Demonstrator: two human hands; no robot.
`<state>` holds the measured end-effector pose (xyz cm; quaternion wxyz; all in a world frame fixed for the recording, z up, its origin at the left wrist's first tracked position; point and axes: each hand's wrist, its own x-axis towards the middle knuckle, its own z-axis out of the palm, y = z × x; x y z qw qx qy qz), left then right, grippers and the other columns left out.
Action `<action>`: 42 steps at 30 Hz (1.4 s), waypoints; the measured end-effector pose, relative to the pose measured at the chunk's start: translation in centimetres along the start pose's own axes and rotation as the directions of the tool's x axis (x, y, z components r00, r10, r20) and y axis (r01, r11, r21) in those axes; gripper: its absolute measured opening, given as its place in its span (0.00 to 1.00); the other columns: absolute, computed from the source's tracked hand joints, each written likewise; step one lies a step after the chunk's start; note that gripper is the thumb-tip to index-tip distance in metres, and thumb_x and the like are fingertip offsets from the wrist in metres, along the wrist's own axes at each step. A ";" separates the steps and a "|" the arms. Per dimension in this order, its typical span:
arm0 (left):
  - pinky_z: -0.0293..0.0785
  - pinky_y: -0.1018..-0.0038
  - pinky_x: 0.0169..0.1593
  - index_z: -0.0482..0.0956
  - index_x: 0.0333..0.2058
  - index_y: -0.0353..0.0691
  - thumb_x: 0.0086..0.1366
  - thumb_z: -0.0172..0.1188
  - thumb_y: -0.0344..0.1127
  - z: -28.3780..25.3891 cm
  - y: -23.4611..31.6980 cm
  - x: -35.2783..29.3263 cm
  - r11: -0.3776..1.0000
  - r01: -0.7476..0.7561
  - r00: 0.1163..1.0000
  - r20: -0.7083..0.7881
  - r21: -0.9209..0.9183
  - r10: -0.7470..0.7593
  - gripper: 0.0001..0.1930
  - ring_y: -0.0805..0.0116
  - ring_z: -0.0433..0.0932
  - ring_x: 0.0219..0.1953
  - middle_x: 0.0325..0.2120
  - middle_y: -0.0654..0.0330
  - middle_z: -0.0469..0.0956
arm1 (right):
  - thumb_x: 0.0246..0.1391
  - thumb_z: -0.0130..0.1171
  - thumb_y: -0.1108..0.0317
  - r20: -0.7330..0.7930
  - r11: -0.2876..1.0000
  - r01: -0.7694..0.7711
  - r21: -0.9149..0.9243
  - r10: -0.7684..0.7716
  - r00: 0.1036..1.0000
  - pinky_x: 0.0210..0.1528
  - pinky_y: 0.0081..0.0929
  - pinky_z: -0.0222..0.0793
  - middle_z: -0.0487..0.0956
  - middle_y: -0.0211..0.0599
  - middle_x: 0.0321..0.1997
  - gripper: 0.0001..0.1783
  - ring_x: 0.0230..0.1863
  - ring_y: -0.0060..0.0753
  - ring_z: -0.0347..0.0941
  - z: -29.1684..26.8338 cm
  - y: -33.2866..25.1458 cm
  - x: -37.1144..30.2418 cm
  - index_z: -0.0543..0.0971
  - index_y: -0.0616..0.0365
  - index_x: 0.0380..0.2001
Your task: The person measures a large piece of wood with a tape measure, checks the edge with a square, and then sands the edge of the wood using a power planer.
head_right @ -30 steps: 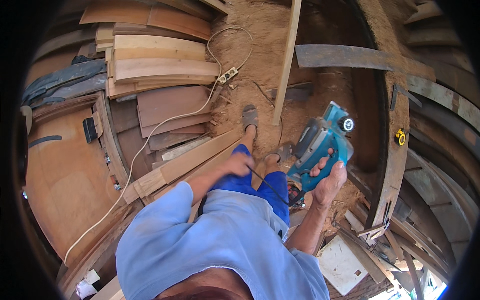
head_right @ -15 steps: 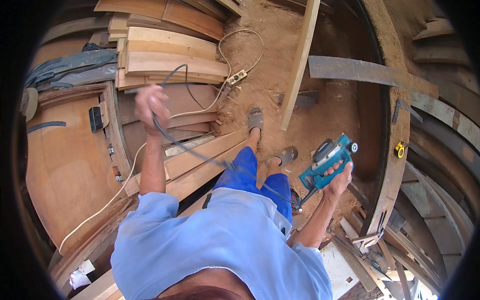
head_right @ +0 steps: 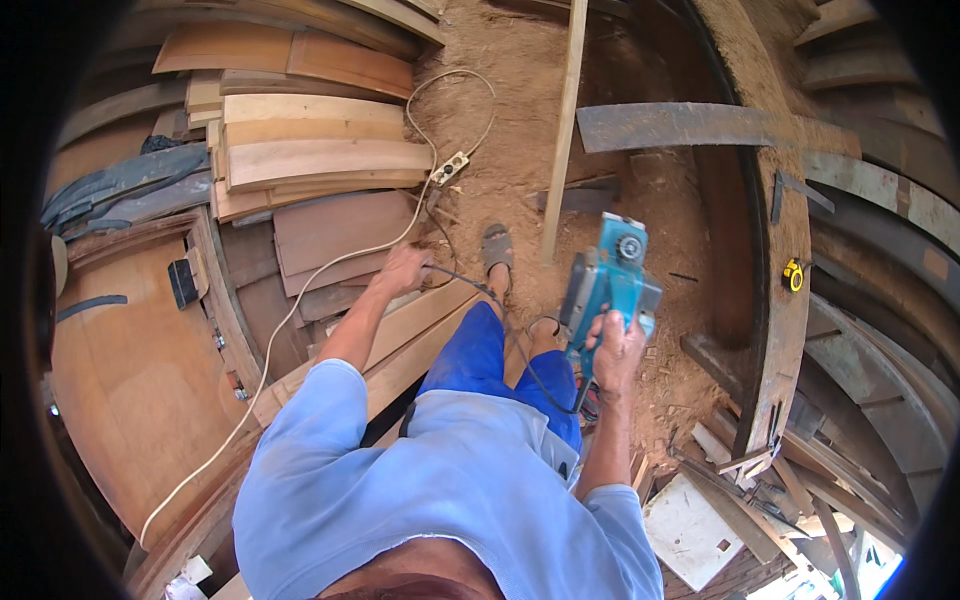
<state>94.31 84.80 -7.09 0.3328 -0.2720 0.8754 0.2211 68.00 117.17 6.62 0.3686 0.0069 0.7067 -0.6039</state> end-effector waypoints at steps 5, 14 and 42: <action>0.71 0.52 0.53 0.73 0.60 0.47 0.58 0.57 0.35 -2.0 8.5 5.1 0.948 -0.295 0.952 0.053 -0.116 0.303 0.28 0.44 0.77 0.50 0.42 0.47 0.82 | 0.63 0.53 0.38 0.103 0.997 0.056 -0.059 -0.050 0.993 0.24 0.19 0.65 0.73 0.26 0.22 0.32 0.20 0.17 0.68 3.5 0.9 -0.1 0.74 0.62 0.42; 0.72 0.56 0.57 0.74 0.58 0.44 0.62 0.61 0.37 1.5 15.9 8.2 0.573 -0.447 0.892 -0.293 -0.687 0.344 0.24 0.44 0.75 0.56 0.53 0.46 0.78 | 0.62 0.53 0.40 0.170 0.993 0.054 -0.108 -0.035 0.985 0.24 0.22 0.68 0.73 0.30 0.21 0.32 0.21 0.19 0.69 6.3 2.5 -1.6 0.74 0.65 0.40; 0.73 0.60 0.54 0.72 0.60 0.41 0.64 0.56 0.34 7.5 12.3 11.4 0.359 -0.469 0.859 -0.321 -0.807 0.400 0.24 0.43 0.77 0.51 0.51 0.42 0.79 | 0.65 0.49 0.48 0.220 0.917 0.195 -0.349 -0.122 0.968 0.24 0.28 0.66 0.73 0.31 0.19 0.25 0.20 0.25 0.70 7.9 1.6 0.2 0.74 0.64 0.36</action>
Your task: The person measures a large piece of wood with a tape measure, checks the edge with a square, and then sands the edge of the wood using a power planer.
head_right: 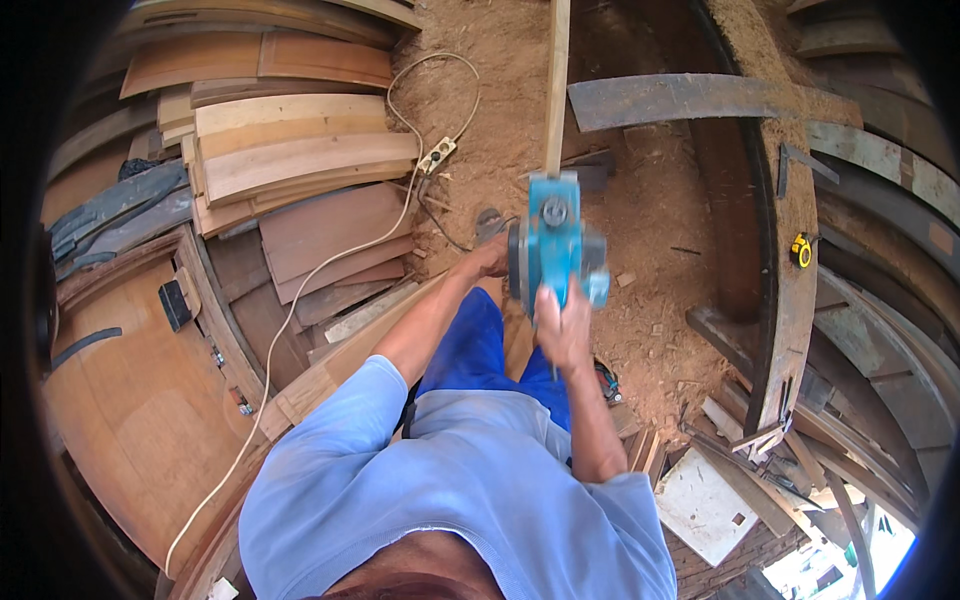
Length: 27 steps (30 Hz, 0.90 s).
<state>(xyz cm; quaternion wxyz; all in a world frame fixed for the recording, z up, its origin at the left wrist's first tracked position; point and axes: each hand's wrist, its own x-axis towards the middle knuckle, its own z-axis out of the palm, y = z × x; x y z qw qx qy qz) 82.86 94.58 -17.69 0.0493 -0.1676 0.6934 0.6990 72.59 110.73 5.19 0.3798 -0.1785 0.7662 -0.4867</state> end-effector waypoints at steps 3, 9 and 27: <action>0.74 0.60 0.50 0.75 0.56 0.40 0.63 0.62 0.39 0.2 5.3 1.0 0.965 -0.136 0.989 -0.016 0.223 0.144 0.23 0.44 0.79 0.46 0.45 0.43 0.81 | 0.65 0.48 0.44 -0.036 0.999 -0.002 0.035 0.003 0.999 0.23 0.24 0.66 0.72 0.30 0.20 0.29 0.20 0.22 0.69 0.1 3.7 -4.8 0.74 0.66 0.40; 0.76 0.59 0.44 0.79 0.49 0.41 0.62 0.64 0.40 0.6 2.7 0.8 0.972 0.092 0.996 -0.028 0.215 -0.088 0.18 0.46 0.81 0.38 0.41 0.44 0.82 | 0.66 0.48 0.45 -0.057 0.999 0.007 0.035 -0.005 0.998 0.23 0.24 0.66 0.72 0.31 0.20 0.29 0.21 0.21 0.69 0.1 1.9 -1.9 0.74 0.67 0.41; 0.68 0.60 0.63 0.69 0.63 0.39 0.62 0.50 0.27 -0.3 4.7 0.7 0.913 0.225 0.968 0.032 0.340 -0.250 0.28 0.46 0.73 0.60 0.57 0.42 0.74 | 0.67 0.52 0.46 -0.047 0.965 0.159 0.209 -0.153 0.987 0.23 0.20 0.67 0.75 0.25 0.26 0.24 0.22 0.17 0.69 -2.7 -12.1 27.9 0.76 0.58 0.34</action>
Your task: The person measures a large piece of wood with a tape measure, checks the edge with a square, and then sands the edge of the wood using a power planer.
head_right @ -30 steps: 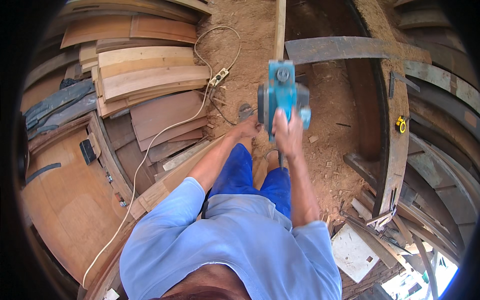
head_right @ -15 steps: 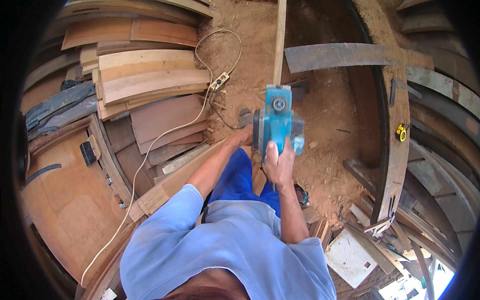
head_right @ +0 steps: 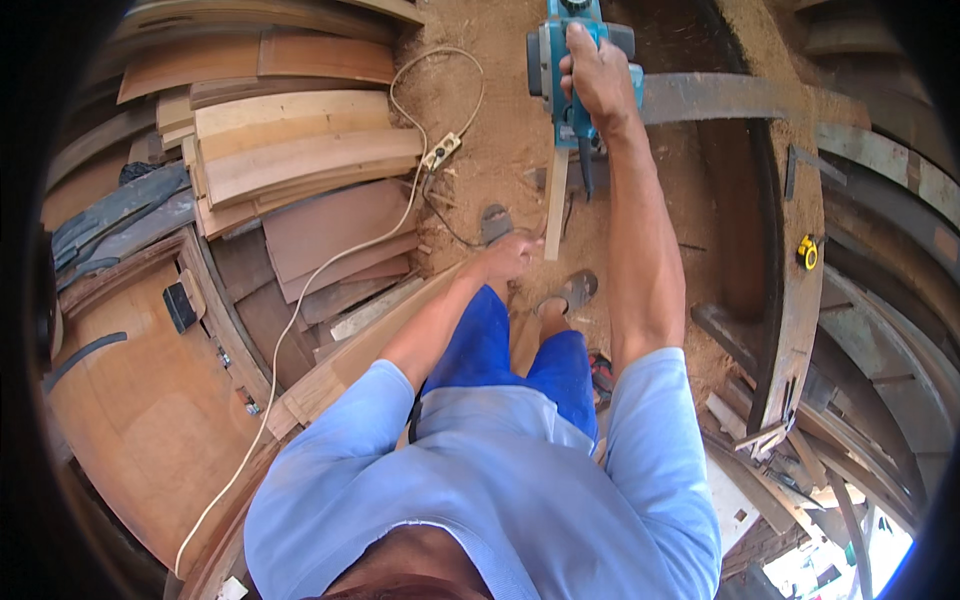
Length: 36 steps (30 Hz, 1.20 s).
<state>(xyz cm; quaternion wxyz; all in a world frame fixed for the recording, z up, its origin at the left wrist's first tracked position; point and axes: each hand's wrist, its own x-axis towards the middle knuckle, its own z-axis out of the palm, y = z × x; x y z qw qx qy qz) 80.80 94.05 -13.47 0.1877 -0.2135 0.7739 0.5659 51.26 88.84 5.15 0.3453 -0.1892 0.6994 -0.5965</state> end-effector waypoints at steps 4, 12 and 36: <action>0.69 0.60 0.62 0.66 0.65 0.39 0.61 0.50 0.26 -0.7 1.5 -0.3 0.996 0.001 1.000 0.013 -0.089 0.000 0.30 0.46 0.73 0.60 0.59 0.43 0.73 | 0.64 0.52 0.43 -0.047 0.999 -0.050 0.004 0.050 0.998 0.23 0.24 0.67 0.74 0.28 0.21 0.27 0.21 0.20 0.71 -0.3 2.2 -3.7 0.76 0.59 0.27; 0.72 0.59 0.57 0.72 0.60 0.48 0.64 0.52 0.32 1.5 -4.5 0.8 0.946 -0.087 0.996 -0.052 -0.311 0.074 0.24 0.44 0.76 0.54 0.52 0.43 0.78 | 0.65 0.48 0.51 -0.022 0.976 -0.127 -0.177 0.125 0.992 0.23 0.28 0.66 0.72 0.30 0.16 0.23 0.19 0.24 0.70 0.7 5.2 -21.9 0.74 0.59 0.25; 0.73 0.56 0.49 0.80 0.39 0.39 0.51 0.54 0.28 8.1 0.0 -5.5 0.993 -0.120 0.953 0.277 -0.024 0.121 0.14 0.44 0.79 0.45 0.42 0.42 0.80 | 0.67 0.50 0.44 -0.141 0.994 -0.111 -0.023 0.107 0.984 0.22 0.23 0.65 0.71 0.27 0.19 0.27 0.19 0.19 0.68 1.9 3.0 -12.0 0.72 0.60 0.28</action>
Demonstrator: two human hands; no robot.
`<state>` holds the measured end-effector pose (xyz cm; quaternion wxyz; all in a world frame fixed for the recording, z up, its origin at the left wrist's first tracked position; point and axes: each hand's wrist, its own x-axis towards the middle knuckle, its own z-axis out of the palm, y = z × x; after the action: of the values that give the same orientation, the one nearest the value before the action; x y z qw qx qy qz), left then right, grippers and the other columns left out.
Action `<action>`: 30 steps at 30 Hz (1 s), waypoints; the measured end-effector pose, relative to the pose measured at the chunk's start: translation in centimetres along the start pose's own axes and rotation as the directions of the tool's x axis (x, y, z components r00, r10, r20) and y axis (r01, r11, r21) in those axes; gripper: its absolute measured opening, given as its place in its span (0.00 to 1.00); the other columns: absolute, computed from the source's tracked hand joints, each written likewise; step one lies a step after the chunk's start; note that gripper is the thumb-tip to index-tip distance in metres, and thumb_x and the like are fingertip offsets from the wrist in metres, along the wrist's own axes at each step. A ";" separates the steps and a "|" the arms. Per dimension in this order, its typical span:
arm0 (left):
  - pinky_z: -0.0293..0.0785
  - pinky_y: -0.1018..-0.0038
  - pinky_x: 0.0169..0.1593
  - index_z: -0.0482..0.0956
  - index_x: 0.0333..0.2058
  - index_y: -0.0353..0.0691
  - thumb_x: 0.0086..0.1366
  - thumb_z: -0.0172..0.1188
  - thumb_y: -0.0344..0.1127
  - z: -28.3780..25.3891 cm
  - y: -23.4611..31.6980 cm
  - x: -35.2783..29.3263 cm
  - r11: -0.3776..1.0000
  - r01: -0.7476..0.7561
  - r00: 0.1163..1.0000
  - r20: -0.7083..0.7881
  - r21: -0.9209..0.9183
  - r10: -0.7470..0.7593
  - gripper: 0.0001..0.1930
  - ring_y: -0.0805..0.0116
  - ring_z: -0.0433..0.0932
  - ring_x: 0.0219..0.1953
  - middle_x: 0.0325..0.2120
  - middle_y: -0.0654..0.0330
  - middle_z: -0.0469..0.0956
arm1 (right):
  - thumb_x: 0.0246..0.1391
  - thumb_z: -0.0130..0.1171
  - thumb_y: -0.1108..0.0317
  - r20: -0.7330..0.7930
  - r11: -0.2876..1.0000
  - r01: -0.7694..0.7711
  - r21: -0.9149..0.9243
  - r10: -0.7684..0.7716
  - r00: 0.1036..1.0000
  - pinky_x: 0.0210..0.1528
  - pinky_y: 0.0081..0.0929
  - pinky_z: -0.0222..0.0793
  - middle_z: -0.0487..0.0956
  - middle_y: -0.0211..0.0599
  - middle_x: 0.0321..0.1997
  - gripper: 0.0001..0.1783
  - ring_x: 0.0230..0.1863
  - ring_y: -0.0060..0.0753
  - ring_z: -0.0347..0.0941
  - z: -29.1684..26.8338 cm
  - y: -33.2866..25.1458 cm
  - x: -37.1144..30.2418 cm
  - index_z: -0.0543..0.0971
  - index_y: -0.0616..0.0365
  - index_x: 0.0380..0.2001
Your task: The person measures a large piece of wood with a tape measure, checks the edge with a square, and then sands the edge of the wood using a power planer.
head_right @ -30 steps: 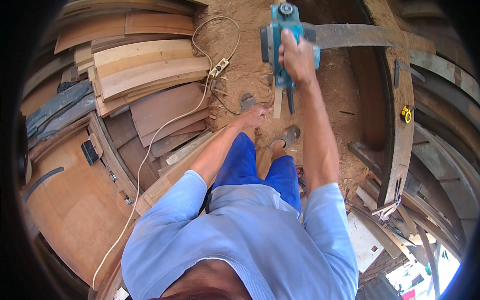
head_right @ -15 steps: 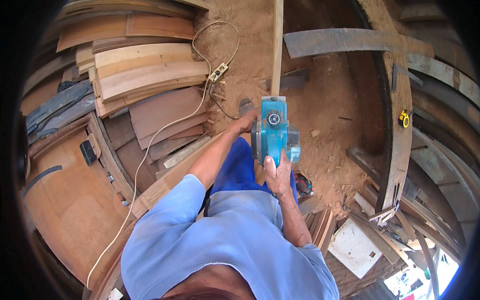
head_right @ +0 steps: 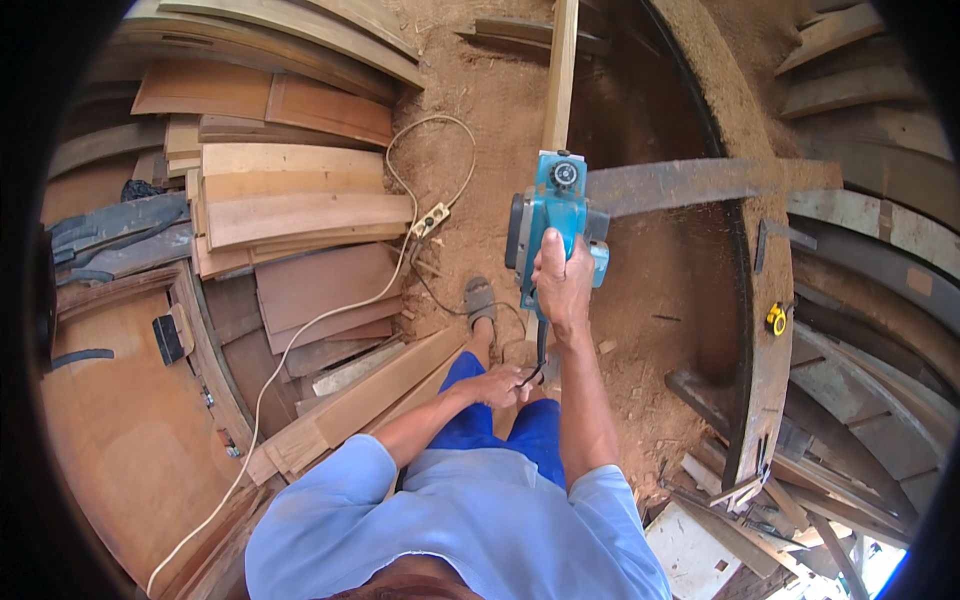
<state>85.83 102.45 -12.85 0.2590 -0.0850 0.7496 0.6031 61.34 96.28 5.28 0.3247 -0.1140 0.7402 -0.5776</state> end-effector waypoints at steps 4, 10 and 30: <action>0.74 0.56 0.46 0.80 0.34 0.38 0.52 0.55 0.31 -2.5 -1.2 -1.2 0.995 0.016 0.939 -0.339 -0.102 -0.050 0.10 0.44 0.79 0.41 0.33 0.46 0.81 | 0.67 0.49 0.46 -0.036 0.999 0.036 -0.018 -0.037 0.999 0.20 0.24 0.65 0.71 0.28 0.18 0.27 0.17 0.20 0.69 1.3 -3.4 6.4 0.72 0.60 0.27; 0.74 0.57 0.41 0.78 0.33 0.36 0.57 0.58 0.36 -9.3 -2.0 -2.1 0.983 0.090 0.836 -0.524 -0.161 -0.162 0.10 0.44 0.79 0.37 0.31 0.45 0.80 | 0.67 0.49 0.47 -0.051 0.994 0.109 -0.023 -0.110 0.993 0.17 0.24 0.65 0.72 0.30 0.16 0.28 0.15 0.21 0.69 2.7 -8.1 16.9 0.74 0.59 0.20; 0.74 0.58 0.41 0.78 0.34 0.35 0.61 0.63 0.38 -16.8 -3.9 -12.5 0.843 0.537 0.633 -0.644 -0.035 -0.429 0.11 0.48 0.80 0.35 0.30 0.46 0.81 | 0.65 0.49 0.45 0.044 0.996 -0.014 -0.092 0.018 0.999 0.22 0.24 0.66 0.73 0.27 0.15 0.28 0.18 0.21 0.70 -0.9 -1.8 4.0 0.73 0.56 0.20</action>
<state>93.40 83.16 -7.75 0.1515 -0.4582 0.7868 0.3849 57.39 94.31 5.64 0.3402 -0.1358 0.7593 -0.5378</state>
